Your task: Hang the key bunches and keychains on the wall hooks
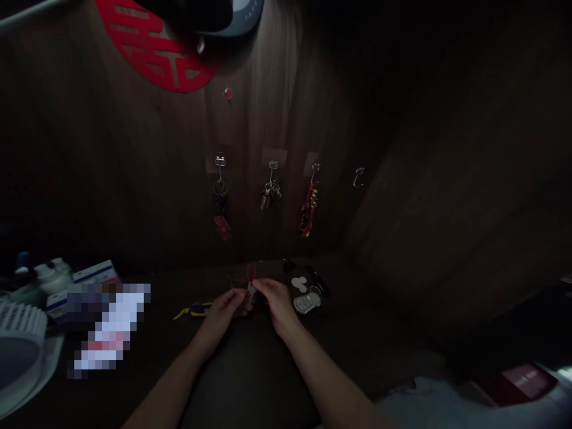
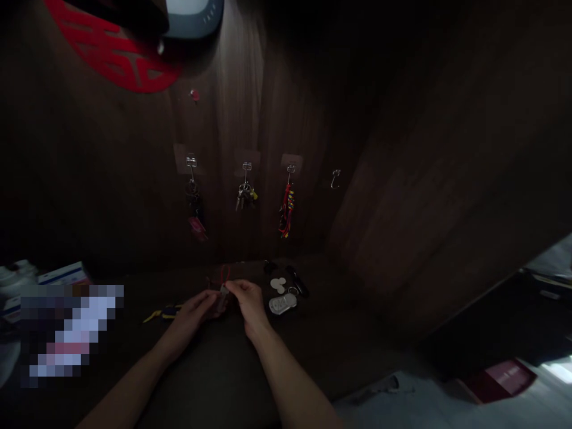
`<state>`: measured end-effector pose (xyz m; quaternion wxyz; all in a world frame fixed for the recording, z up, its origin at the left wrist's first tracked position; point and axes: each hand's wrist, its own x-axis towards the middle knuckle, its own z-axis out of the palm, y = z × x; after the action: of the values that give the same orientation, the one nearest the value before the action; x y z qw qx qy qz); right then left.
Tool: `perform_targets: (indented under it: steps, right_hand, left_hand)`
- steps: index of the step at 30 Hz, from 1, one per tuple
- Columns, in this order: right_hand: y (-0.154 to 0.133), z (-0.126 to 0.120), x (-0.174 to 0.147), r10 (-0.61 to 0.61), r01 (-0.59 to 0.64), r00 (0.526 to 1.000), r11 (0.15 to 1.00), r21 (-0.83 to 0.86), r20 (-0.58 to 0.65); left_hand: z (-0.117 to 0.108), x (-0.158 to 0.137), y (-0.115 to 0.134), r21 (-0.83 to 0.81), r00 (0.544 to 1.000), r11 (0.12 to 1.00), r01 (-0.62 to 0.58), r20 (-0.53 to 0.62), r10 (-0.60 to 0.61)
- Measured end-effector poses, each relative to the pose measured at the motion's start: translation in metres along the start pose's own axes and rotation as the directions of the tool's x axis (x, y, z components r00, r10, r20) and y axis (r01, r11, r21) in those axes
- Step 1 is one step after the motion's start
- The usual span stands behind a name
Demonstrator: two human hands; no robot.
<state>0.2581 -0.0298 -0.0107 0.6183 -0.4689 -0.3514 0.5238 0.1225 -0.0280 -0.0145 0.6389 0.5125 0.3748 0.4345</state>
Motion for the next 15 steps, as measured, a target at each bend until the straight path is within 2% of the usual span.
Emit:
perform_targets:
  steps: [7, 11, 15]
  right_hand:
    - [-0.0019, 0.0049, -0.0061, -0.011, 0.012, 0.998, 1.000, 0.028, -0.056]
    - [-0.0001, 0.0043, -0.0064, 0.007, -0.008, 1.000, 0.998, 0.058, 0.018]
    - [0.0022, 0.0047, -0.0060, -0.007, 0.004, 0.997, 0.999, 0.046, 0.079]
  left_hand:
    - [0.0004, -0.0030, 0.0014, 0.038, 0.995, 0.996, 0.081, 0.057, -0.084]
    - [-0.0014, -0.0030, 0.0017, 0.030, 0.992, 0.996, 0.080, 0.096, -0.083]
    - [-0.0024, -0.0007, 0.0000, 0.013, 0.995, 0.998, 0.057, 0.079, -0.058]
